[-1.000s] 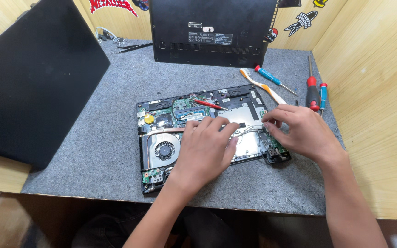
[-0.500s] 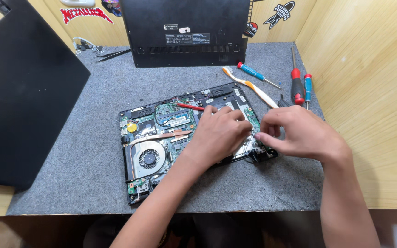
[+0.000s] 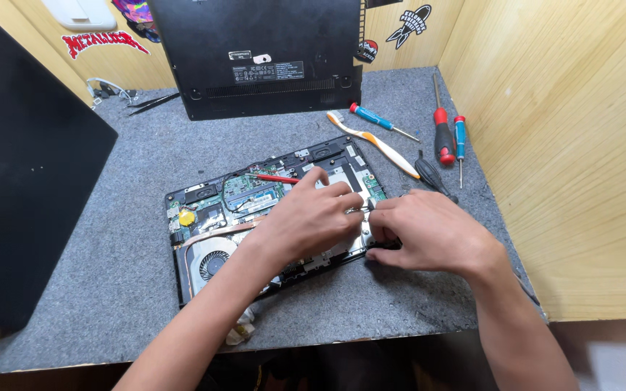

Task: The person cleans a RAM module with a toothbrush, then inserts it into the motherboard slot. They reconnect a small cable, place a metal shield over the drive bay, and secure it with a screwdriver.

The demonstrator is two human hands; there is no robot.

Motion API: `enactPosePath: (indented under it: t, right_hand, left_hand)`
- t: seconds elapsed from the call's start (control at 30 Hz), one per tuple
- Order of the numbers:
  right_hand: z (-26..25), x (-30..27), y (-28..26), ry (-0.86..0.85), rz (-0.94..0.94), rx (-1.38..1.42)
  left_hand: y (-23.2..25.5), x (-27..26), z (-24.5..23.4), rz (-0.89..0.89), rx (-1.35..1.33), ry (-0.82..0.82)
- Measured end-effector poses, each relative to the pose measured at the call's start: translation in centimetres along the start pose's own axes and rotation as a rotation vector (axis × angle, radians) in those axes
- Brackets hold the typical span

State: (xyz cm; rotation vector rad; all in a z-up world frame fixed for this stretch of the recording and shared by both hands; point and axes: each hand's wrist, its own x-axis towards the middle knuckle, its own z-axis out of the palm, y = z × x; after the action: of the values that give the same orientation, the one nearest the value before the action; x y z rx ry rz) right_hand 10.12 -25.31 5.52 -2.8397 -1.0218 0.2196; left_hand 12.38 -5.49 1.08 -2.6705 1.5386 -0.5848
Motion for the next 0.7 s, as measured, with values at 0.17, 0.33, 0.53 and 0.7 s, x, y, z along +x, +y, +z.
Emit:
enactPosePath:
  t: [0.17, 0.33, 0.53, 0.7]
  right_hand:
    - [3.2, -1.7, -0.4, 0.329, 0.001, 0.021]
    - [6.7, -2.5, -0.7, 0.618, 0.056, 0.000]
    - [7.0, -2.5, -1.6, 0.740, 0.138, 0.046]
    - [7.5, -2.3, -2.1, 0.790, 0.216, 0.065]
  left_hand:
    - [-0.5, 0.1, 0.4, 0.062, 0.068, 0.037]
    - [0.2, 0.4, -1.4, 0.081, 0.020, 0.032]
    - [0.0, 0.4, 1.0, 0.104, 0.056, 0.177]
    - [-0.3, 0.7, 1.7, 0.020, -0.064, 0.232]
